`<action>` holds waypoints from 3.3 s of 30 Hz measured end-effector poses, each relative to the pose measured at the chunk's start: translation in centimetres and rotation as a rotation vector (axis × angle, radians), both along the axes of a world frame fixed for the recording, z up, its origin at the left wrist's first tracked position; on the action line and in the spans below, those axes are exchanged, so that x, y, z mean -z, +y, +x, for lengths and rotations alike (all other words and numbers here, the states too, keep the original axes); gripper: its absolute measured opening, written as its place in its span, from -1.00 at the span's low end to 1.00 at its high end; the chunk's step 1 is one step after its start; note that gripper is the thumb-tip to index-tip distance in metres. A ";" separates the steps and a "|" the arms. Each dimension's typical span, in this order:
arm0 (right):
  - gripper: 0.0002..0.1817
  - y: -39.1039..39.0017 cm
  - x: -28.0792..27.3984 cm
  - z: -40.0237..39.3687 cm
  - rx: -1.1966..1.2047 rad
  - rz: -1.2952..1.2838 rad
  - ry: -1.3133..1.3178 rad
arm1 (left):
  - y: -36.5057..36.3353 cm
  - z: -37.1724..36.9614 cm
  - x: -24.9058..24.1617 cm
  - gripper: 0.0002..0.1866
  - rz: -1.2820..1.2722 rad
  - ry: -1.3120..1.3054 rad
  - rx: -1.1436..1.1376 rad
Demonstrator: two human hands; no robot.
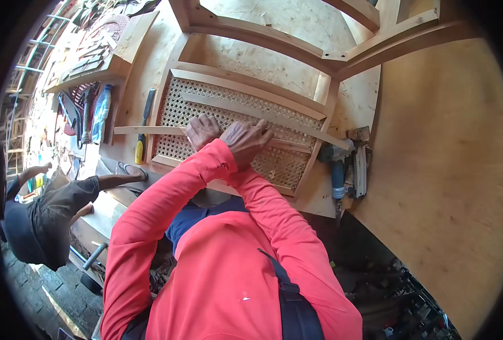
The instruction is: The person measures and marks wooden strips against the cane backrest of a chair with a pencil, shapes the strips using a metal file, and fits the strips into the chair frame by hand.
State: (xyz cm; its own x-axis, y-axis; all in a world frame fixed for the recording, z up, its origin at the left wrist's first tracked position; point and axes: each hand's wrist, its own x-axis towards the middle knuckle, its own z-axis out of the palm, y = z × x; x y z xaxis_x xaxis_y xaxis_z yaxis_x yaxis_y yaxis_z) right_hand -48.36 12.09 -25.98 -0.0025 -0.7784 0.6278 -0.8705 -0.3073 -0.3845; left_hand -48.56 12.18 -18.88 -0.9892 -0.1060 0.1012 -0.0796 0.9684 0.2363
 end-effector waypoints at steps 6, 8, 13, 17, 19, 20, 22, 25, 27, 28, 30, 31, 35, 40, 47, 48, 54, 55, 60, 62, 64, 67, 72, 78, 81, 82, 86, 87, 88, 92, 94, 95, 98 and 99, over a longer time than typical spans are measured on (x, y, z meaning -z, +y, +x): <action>-0.59 0.4 -1.3 -0.4 -0.035 0.054 -0.052 | 0.2 -0.3 -0.1 -0.80 0.001 0.000 -0.027; -0.60 0.2 -2.1 -0.8 -0.031 0.034 -0.047 | 0.9 -0.7 -0.4 -0.82 0.000 -0.035 -0.070; -0.63 0.8 -3.4 -0.6 -0.070 0.134 -0.122 | 2.5 -2.1 3.2 -0.88 -0.135 0.009 -0.106; -0.66 0.9 -4.0 -0.5 -0.074 0.136 -0.108 | 3.2 -2.8 4.9 -0.82 -0.087 0.114 -0.146; -0.66 0.8 -3.7 -0.5 -0.084 0.124 -0.083 | 3.2 -3.6 4.8 -0.80 -0.022 0.066 -0.141; -0.65 0.7 -3.5 -0.6 -0.088 0.115 -0.071 | 3.1 -3.9 4.6 -0.78 0.011 0.029 -0.134; -0.65 0.8 -3.6 -0.6 -0.086 0.139 -0.088 | 3.3 -4.1 4.2 -0.72 0.089 -0.048 -0.120; -0.63 0.8 -3.6 -0.8 -0.104 0.138 -0.081 | 3.4 -3.8 3.1 -0.76 -0.082 -0.013 -0.125; -0.59 0.8 -3.6 -0.7 -0.095 0.115 -0.057 | 3.3 -4.3 3.3 -0.80 -0.088 -0.034 -0.111; -0.60 0.8 -3.6 -0.7 -0.085 0.115 -0.051 | 3.4 -4.2 3.7 -0.77 -0.137 0.010 -0.127; -0.62 0.7 -3.6 -0.7 -0.089 0.121 -0.041 | 3.9 -4.5 5.0 -0.71 -0.175 0.081 -0.159; -0.62 0.6 -3.7 -0.7 -0.090 0.122 -0.037 | 4.0 -4.9 6.0 -0.68 -0.166 0.108 -0.176; -0.67 0.9 -4.3 -0.6 -0.060 0.173 -0.009 | 4.7 -5.5 7.6 -0.59 -0.195 0.167 -0.208; -0.67 1.0 -4.1 -0.7 -0.069 0.167 -0.035 | 4.6 -4.6 6.2 -0.61 -0.367 0.155 -0.224; -0.67 1.1 -3.8 -1.1 -0.093 0.144 -0.058 | 4.5 -4.0 4.9 -0.64 -0.405 0.111 -0.239; -0.66 1.1 -3.9 -1.0 -0.094 0.142 -0.054 | 4.5 -4.0 4.9 -0.65 -0.368 0.087 -0.230; -0.67 1.2 -4.0 -0.7 -0.065 0.154 0.015 | 4.4 -3.8 5.0 -0.75 -0.307 0.154 -0.181; -0.67 1.1 -4.0 -0.6 -0.056 0.159 0.022 | 4.1 -3.8 5.1 -0.76 -0.256 0.149 -0.152; -0.67 1.2 -3.7 -0.7 -0.056 0.148 -0.021 | 4.0 -3.8 4.6 -0.74 -0.124 0.088 -0.103; -0.67 1.1 -3.7 -0.6 -0.051 0.147 -0.023 | 3.7 -3.9 4.9 -0.74 -0.090 0.076 -0.100; -0.66 1.0 -3.4 -0.6 -0.042 0.142 -0.004 | 3.6 -3.7 4.8 -0.75 -0.052 0.109 -0.118; -0.66 0.8 -3.3 -0.5 -0.028 0.131 0.034 | 3.1 -2.2 1.2 -0.76 -0.152 -0.040 -0.209; -0.69 0.8 -3.4 -0.6 -0.031 0.110 0.022 | 3.0 -2.5 5.0 -0.83 0.042 0.178 -0.065; -0.60 1.2 -3.0 -0.4 0.007 0.106 -0.013 | 1.9 -0.9 3.1 -0.78 0.066 0.092 -0.086; -0.55 0.9 -1.5 -0.5 0.020 0.091 0.008 | 1.8 -1.4 2.9 -0.76 0.026 0.069 -0.060; -0.53 0.9 -1.0 -0.4 0.019 0.086 0.014 | 1.8 -1.4 2.5 -0.78 0.025 0.054 -0.052; -0.56 1.1 -1.9 -0.8 -0.005 0.090 -0.029 | 1.8 -1.4 1.6 -0.86 0.037 0.061 -0.053; -0.60 1.3 -2.7 -0.8 -0.011 0.114 -0.068 | 1.9 -1.6 2.1 -0.84 0.068 0.064 -0.058; -0.60 1.4 -3.3 -0.9 -0.021 0.116 -0.093 | 2.1 -1.8 2.9 -0.82 0.094 0.063 -0.072; -0.60 1.1 -2.3 -1.1 -0.048 0.135 -0.021 | 2.4 -2.4 4.8 -0.83 0.161 0.040 -0.100; -0.60 1.0 -2.5 -1.0 -0.063 0.123 -0.040 | 2.9 -2.9 6.1 -0.82 0.174 0.054 -0.118; -0.60 1.0 -2.5 -1.1 -0.072 0.128 -0.033 | 3.1 -3.0 6.6 -0.82 0.184 0.067 -0.119; -0.61 0.8 -2.9 -0.9 -0.055 0.110 -0.008 | 2.9 -2.8 5.3 -0.80 0.049 0.074 -0.045; -0.61 0.8 -3.0 -0.9 -0.055 0.111 -0.005 | 3.0 -3.0 5.6 -0.79 0.051 0.055 -0.061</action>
State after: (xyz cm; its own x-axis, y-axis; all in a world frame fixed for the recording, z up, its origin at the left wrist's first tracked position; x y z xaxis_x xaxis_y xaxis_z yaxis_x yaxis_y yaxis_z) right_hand -49.21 12.94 -23.00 0.0391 -0.8424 0.5375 -0.8517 -0.3094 -0.4229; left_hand -51.61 15.17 -24.48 -0.9739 -0.1720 0.1479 -0.1233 0.9487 0.2911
